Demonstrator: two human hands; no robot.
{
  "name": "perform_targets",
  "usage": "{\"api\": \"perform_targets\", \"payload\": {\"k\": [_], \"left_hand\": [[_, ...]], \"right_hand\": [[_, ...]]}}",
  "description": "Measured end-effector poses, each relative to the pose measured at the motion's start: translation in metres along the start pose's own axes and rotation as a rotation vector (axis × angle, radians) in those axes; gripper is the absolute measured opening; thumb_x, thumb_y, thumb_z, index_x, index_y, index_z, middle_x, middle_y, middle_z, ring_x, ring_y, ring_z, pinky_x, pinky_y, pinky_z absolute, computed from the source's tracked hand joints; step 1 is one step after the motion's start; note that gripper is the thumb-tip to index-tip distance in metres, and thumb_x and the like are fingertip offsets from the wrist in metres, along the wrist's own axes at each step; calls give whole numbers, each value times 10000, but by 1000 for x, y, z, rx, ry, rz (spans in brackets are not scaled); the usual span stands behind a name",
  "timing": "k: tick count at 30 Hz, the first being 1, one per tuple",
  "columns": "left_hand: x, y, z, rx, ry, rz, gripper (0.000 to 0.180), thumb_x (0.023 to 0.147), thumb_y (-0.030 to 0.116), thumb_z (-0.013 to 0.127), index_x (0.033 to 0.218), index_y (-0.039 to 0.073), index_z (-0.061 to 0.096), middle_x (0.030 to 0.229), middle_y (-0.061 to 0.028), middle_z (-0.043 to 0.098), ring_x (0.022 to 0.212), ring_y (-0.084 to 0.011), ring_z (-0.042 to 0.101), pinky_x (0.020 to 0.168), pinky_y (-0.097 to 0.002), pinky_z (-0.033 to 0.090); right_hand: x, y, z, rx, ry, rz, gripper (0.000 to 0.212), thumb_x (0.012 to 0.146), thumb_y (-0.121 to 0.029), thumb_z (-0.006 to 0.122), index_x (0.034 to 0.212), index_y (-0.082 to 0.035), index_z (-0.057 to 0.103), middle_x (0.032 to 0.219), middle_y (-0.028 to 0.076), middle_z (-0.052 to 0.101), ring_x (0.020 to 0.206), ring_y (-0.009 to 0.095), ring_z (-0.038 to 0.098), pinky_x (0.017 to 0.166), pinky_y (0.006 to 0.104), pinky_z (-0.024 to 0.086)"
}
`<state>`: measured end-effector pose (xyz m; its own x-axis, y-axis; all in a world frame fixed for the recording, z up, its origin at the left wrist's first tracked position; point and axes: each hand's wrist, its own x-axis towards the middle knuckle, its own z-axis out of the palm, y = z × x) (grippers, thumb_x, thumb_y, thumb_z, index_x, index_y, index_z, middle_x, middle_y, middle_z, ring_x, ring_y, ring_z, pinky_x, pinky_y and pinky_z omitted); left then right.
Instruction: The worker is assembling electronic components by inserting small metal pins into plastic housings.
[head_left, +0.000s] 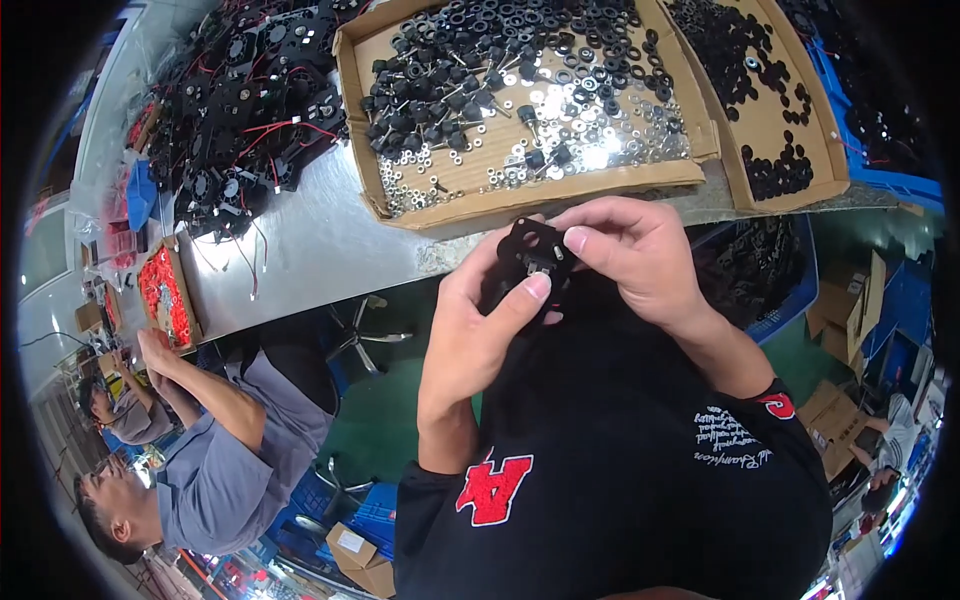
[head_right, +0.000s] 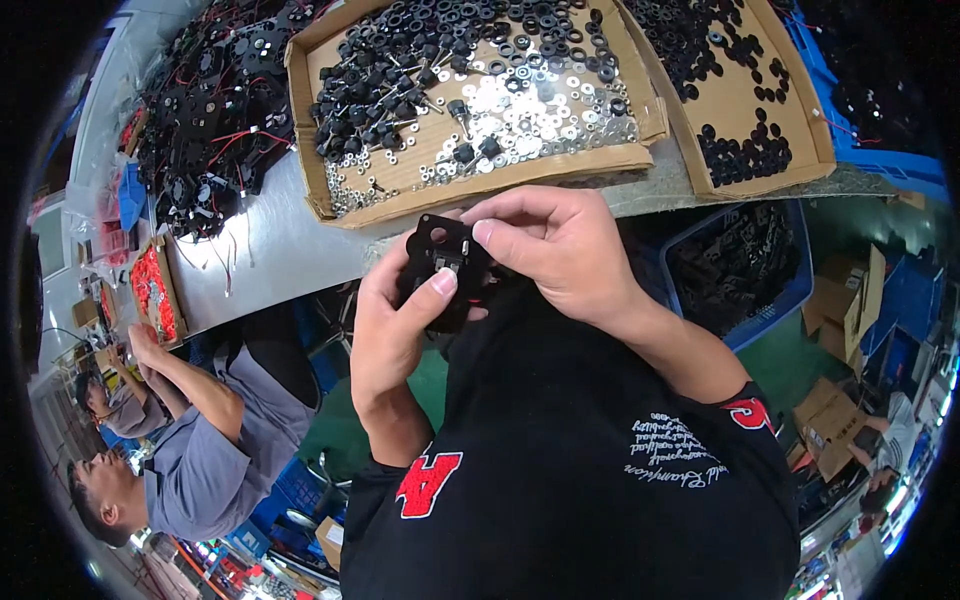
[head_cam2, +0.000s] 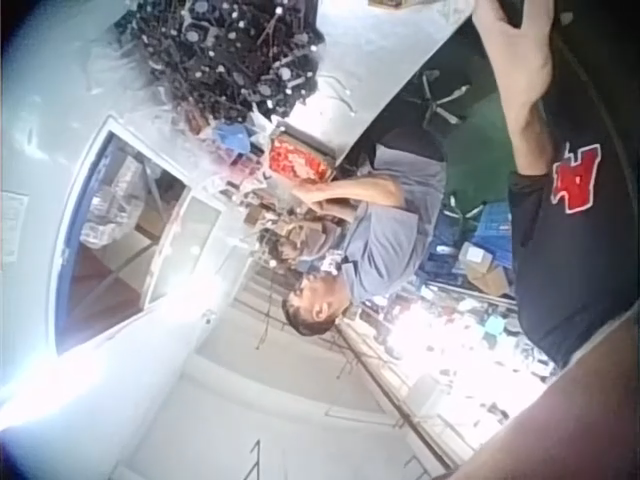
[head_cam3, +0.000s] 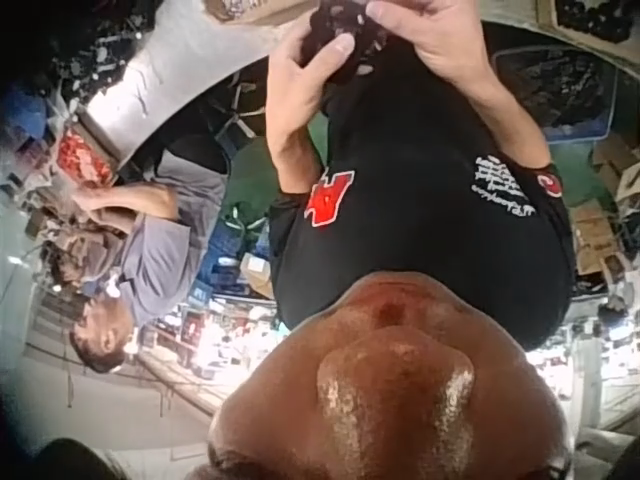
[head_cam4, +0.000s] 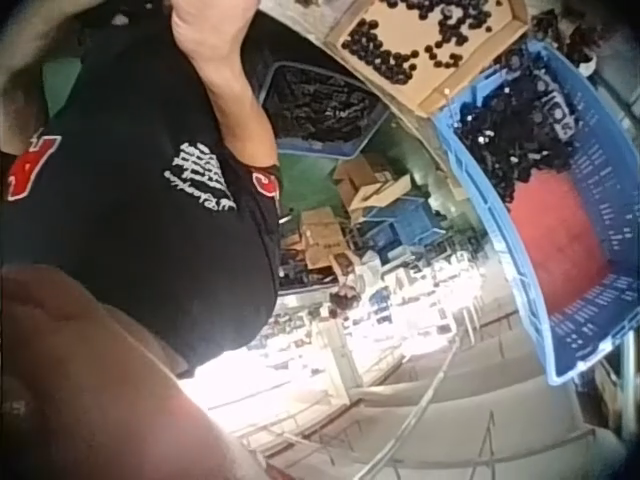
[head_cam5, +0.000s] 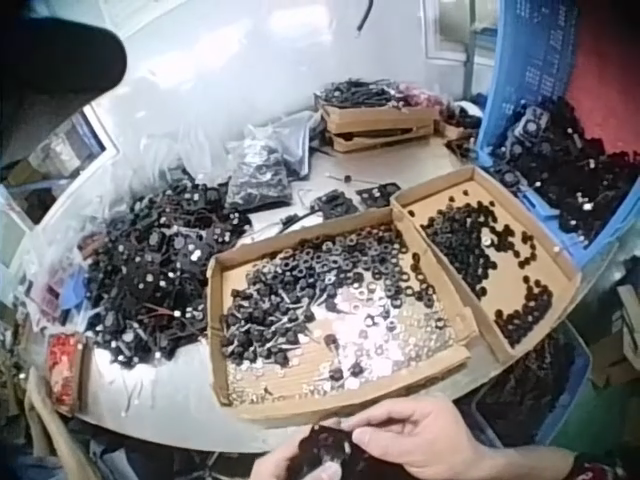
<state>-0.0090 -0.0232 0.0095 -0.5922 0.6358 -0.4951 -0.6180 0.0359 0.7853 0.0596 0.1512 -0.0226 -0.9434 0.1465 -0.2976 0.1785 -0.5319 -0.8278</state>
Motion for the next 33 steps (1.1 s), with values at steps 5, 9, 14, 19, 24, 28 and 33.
{"api": "perform_targets", "payload": {"k": [5, 9, 14, 19, 24, 28, 33], "left_hand": [[-3, -4, 2, 24, 33, 61, 341, 895, 95, 657, 1187, -60, 574, 1002, -102, 668, 877, -134, 638, 786, -272, 532], [-1, -12, -11, -59, 22, 100, 350, 863, 36, 656, 1190, -56, 575, 1012, -97, 662, 881, -128, 627, 806, -276, 524], [-1, -16, -18, -69, -33, 114, 408, 848, 38, 679, 1224, -50, 546, 1023, -92, 652, 891, -133, 626, 815, -276, 528], [-4, -17, -18, -178, 88, 30, 381, 858, 33, 669, 1212, -45, 552, 1046, -111, 649, 927, -167, 648, 801, -309, 553], [-6, -19, -20, -209, 102, 53, 385, 869, 35, 657, 1229, -43, 546, 1049, -116, 648, 951, -184, 653, 792, -317, 563], [-7, -22, -20, -185, 91, 65, 417, 872, 35, 655, 1260, -45, 526, 1066, -115, 640, 960, -185, 650, 788, -309, 563], [-3, -22, -17, -155, 128, 117, 430, 881, 31, 642, 1283, -44, 508, 1084, -107, 629, 954, -165, 641, 771, -294, 562]], "right_hand": [[-1, -1, 4, -404, 42, -214, 146, 870, -25, 651, 992, 28, 711, 933, 62, 638, 845, 121, 601, 748, 247, 487], [4, -8, 10, -702, 10, -375, 138, 837, -26, 679, 964, -20, 731, 872, 64, 632, 774, 118, 581, 681, 244, 454], [16, -28, 15, -747, -72, -228, 109, 834, -51, 683, 930, -14, 720, 803, 60, 638, 710, 123, 581, 639, 248, 449], [43, -43, 7, -1215, 131, -581, 121, 818, -84, 679, 906, -3, 696, 811, 90, 651, 719, 169, 629, 624, 289, 486], [80, -54, -24, -1510, 324, -633, 181, 820, -120, 668, 968, -21, 698, 895, 121, 648, 744, 243, 645, 684, 334, 507], [83, -55, -28, -1660, 286, -535, 192, 819, -131, 666, 981, -34, 701, 895, 132, 649, 764, 290, 642, 723, 361, 507], [78, -59, -21, -1403, 347, -473, 168, 838, -98, 667, 974, -3, 688, 849, 97, 684, 729, 154, 649, 665, 282, 507]]}}
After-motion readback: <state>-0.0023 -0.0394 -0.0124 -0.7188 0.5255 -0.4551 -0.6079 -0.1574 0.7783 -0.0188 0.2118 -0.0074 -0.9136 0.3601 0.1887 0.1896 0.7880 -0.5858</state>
